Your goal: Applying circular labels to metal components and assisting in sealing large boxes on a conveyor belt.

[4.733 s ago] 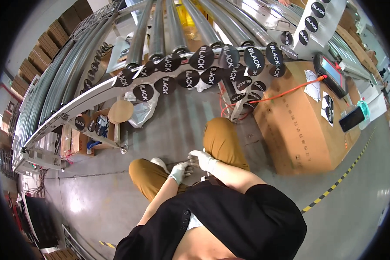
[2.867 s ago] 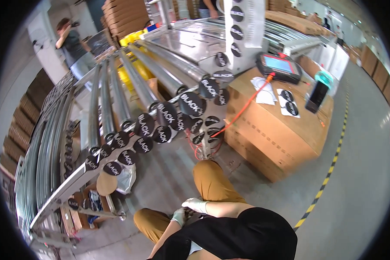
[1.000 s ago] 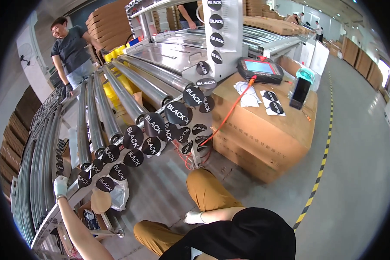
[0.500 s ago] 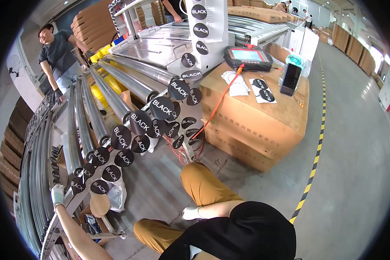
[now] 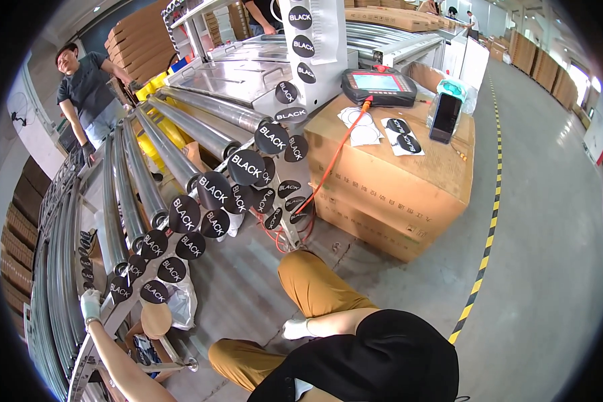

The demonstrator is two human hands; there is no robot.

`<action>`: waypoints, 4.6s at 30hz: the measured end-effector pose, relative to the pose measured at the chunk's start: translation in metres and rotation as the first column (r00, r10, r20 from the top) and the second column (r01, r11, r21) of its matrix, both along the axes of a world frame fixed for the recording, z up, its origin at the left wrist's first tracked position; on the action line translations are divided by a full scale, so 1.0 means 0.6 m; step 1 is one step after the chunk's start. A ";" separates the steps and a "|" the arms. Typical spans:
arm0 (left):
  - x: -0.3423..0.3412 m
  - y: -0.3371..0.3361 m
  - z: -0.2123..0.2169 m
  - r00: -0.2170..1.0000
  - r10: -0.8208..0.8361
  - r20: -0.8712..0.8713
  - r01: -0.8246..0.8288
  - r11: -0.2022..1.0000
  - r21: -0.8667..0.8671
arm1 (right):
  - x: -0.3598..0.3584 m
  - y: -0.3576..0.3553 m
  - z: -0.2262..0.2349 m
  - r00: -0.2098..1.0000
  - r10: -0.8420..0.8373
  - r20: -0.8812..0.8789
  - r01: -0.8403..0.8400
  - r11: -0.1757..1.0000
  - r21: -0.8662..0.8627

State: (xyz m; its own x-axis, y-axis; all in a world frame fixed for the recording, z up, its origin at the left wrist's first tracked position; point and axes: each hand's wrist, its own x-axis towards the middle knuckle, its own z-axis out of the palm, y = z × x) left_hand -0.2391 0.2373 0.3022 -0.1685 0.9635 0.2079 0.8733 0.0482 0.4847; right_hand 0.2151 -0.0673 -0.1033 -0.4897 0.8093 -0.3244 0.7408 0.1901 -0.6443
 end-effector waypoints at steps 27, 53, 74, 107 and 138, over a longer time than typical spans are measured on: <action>-0.018 0.000 -0.004 1.000 0.012 -0.011 -0.012 1.000 -0.006 | -0.006 -0.003 0.041 0.987 -0.160 -0.030 0.149 0.961 -0.232; -0.030 0.019 -0.014 0.999 -0.003 0.051 0.004 1.000 -0.017 | 0.005 -0.003 0.044 1.000 -0.009 -0.008 0.008 0.993 -0.117; -0.030 0.009 -0.008 1.000 -0.004 0.007 0.004 1.000 -0.003 | 0.006 -0.005 0.087 0.947 -0.312 -0.072 0.267 0.894 -0.361; -0.023 0.022 -0.014 0.999 -0.026 0.038 0.026 1.000 -0.002 | 0.020 -0.003 0.098 0.933 -0.354 -0.057 0.288 0.834 -0.471; 0.098 -0.076 0.054 0.977 0.169 -0.128 -0.184 0.976 -0.114 | 0.027 -0.012 0.055 0.913 -0.353 -0.203 0.250 0.880 -0.404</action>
